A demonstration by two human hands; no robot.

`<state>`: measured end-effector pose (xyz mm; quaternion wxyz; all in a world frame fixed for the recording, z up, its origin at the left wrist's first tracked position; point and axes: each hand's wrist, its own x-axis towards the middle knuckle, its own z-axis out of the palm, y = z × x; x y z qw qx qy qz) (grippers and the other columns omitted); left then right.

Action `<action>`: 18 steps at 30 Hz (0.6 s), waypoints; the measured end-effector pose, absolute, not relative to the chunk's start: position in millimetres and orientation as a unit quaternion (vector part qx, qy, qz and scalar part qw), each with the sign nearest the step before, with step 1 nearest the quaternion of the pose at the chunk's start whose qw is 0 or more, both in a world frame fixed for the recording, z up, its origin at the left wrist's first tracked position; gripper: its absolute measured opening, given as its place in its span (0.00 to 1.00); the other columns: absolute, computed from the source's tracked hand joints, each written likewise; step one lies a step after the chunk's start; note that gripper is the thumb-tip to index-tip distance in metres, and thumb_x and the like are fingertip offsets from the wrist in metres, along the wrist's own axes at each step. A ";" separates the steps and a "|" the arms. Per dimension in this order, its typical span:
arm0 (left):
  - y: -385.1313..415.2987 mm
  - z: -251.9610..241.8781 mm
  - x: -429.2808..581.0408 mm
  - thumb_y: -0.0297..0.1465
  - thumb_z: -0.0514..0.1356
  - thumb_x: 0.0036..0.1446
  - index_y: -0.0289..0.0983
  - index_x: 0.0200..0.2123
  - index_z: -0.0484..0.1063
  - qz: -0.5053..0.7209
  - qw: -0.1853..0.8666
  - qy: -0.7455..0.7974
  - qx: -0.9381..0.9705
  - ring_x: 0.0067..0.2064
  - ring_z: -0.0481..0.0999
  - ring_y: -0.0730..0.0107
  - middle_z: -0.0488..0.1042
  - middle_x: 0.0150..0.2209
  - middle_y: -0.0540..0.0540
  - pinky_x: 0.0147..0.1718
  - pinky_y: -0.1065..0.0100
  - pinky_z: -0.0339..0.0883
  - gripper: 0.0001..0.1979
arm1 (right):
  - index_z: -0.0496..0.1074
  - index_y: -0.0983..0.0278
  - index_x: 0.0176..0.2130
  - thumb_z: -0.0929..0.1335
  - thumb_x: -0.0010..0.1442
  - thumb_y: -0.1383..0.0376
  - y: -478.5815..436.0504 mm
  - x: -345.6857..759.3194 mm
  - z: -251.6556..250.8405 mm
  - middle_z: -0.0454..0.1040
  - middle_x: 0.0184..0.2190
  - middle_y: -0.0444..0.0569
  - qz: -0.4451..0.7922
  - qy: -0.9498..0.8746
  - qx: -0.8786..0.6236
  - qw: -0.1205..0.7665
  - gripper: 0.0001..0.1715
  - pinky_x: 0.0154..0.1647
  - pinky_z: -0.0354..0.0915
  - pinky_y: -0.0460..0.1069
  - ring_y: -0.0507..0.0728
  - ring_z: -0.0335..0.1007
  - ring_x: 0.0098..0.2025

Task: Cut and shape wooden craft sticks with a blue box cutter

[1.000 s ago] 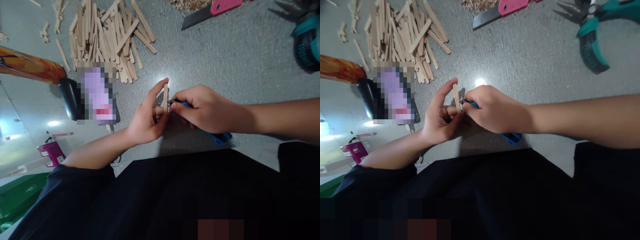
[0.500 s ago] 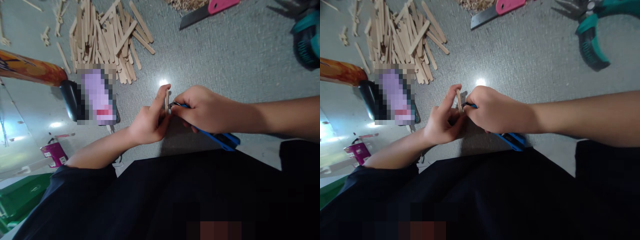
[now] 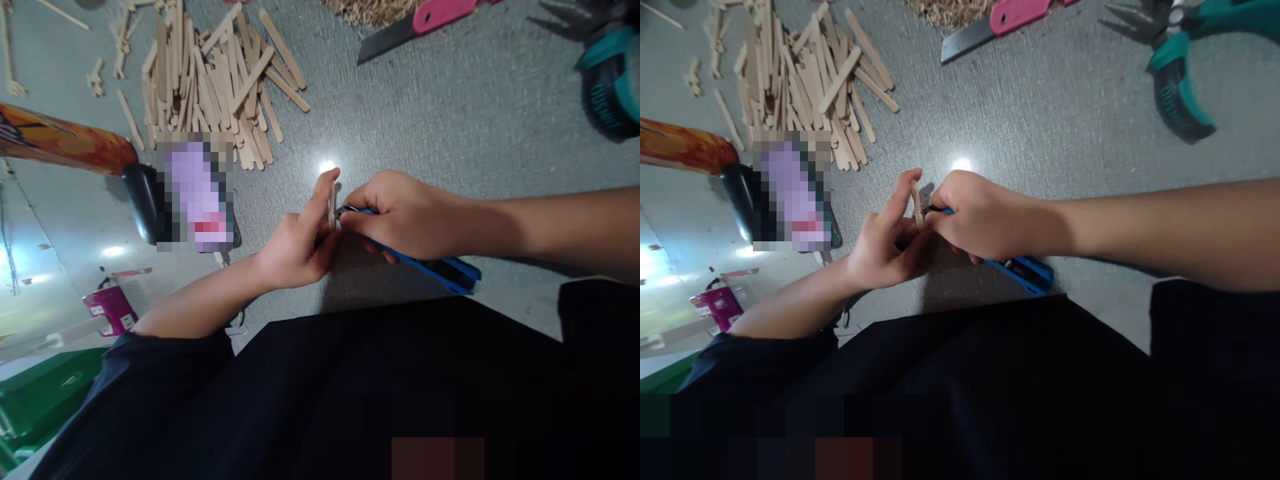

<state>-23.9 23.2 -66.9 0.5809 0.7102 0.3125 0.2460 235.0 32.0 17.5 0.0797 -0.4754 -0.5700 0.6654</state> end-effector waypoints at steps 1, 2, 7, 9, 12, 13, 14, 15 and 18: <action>22.4 -68.5 -23.9 0.50 0.70 0.74 0.51 0.88 0.46 0.250 0.591 0.316 0.699 0.37 0.91 0.52 0.79 0.30 0.52 0.36 0.56 0.87 0.51 | 0.71 0.61 0.25 0.66 0.80 0.68 33.6 234.8 17.7 0.73 0.17 0.45 0.674 -0.563 -0.471 0.083 0.28 0.17 0.60 0.46 0.51 0.70 0.16; 21.4 -69.4 -23.6 0.51 0.71 0.74 0.52 0.88 0.45 0.253 0.602 0.318 0.687 0.39 0.91 0.51 0.80 0.31 0.52 0.38 0.54 0.88 0.52 | 0.71 0.61 0.25 0.67 0.79 0.68 35.2 234.6 18.1 0.74 0.17 0.44 0.683 -0.555 -0.467 0.087 0.28 0.17 0.60 0.46 0.51 0.70 0.16; 18.3 -59.1 -20.0 0.44 0.65 0.79 0.57 0.88 0.33 0.243 0.659 0.288 0.651 0.28 0.87 0.61 0.79 0.28 0.56 0.30 0.60 0.87 0.51 | 0.70 0.62 0.25 0.71 0.79 0.68 39.5 234.4 18.6 0.74 0.19 0.43 0.727 -0.524 -0.426 0.128 0.28 0.19 0.62 0.45 0.50 0.70 0.17; 18.7 -50.1 -18.2 0.41 0.62 0.81 0.58 0.88 0.30 0.240 0.670 0.268 0.649 0.23 0.83 0.67 0.78 0.27 0.58 0.25 0.66 0.84 0.49 | 0.71 0.62 0.26 0.71 0.80 0.66 39.5 235.1 17.6 0.74 0.20 0.43 0.740 -0.518 -0.404 0.146 0.28 0.19 0.62 0.45 0.49 0.70 0.17; 19.6 -38.7 -16.4 0.41 0.61 0.82 0.56 0.88 0.31 0.238 0.680 0.277 0.636 0.25 0.86 0.67 0.77 0.29 0.60 0.26 0.66 0.86 0.48 | 0.71 0.62 0.27 0.71 0.80 0.65 39.0 236.0 15.6 0.75 0.21 0.42 0.740 -0.530 -0.379 0.165 0.26 0.19 0.63 0.44 0.49 0.70 0.18; 19.7 -36.3 -16.1 0.40 0.61 0.83 0.54 0.88 0.32 0.240 0.684 0.278 0.631 0.26 0.87 0.66 0.78 0.29 0.60 0.27 0.65 0.86 0.47 | 0.71 0.62 0.28 0.71 0.80 0.65 38.8 236.2 15.1 0.75 0.21 0.42 0.736 -0.538 -0.375 0.167 0.26 0.19 0.63 0.44 0.48 0.70 0.18; 19.5 -34.8 -16.0 0.40 0.61 0.83 0.52 0.88 0.32 0.243 0.687 0.277 0.627 0.27 0.88 0.66 0.79 0.30 0.59 0.27 0.66 0.86 0.47 | 0.71 0.62 0.28 0.71 0.81 0.66 38.5 236.2 14.7 0.75 0.21 0.42 0.734 -0.543 -0.373 0.168 0.26 0.19 0.63 0.44 0.48 0.70 0.19; 19.3 -34.1 -15.9 0.39 0.61 0.83 0.50 0.89 0.32 0.247 0.689 0.273 0.625 0.28 0.89 0.66 0.80 0.32 0.58 0.28 0.66 0.86 0.47 | 0.71 0.62 0.28 0.71 0.81 0.66 38.1 236.2 14.5 0.75 0.21 0.42 0.732 -0.546 -0.371 0.168 0.26 0.20 0.63 0.45 0.49 0.70 0.19; 18.4 -35.4 -15.7 0.40 0.60 0.83 0.46 0.89 0.31 0.258 0.680 0.275 0.629 0.35 0.92 0.60 0.83 0.35 0.55 0.31 0.65 0.87 0.47 | 0.71 0.61 0.28 0.70 0.80 0.67 36.1 235.7 14.0 0.75 0.22 0.43 0.731 -0.543 -0.373 0.179 0.25 0.21 0.63 0.46 0.50 0.71 0.20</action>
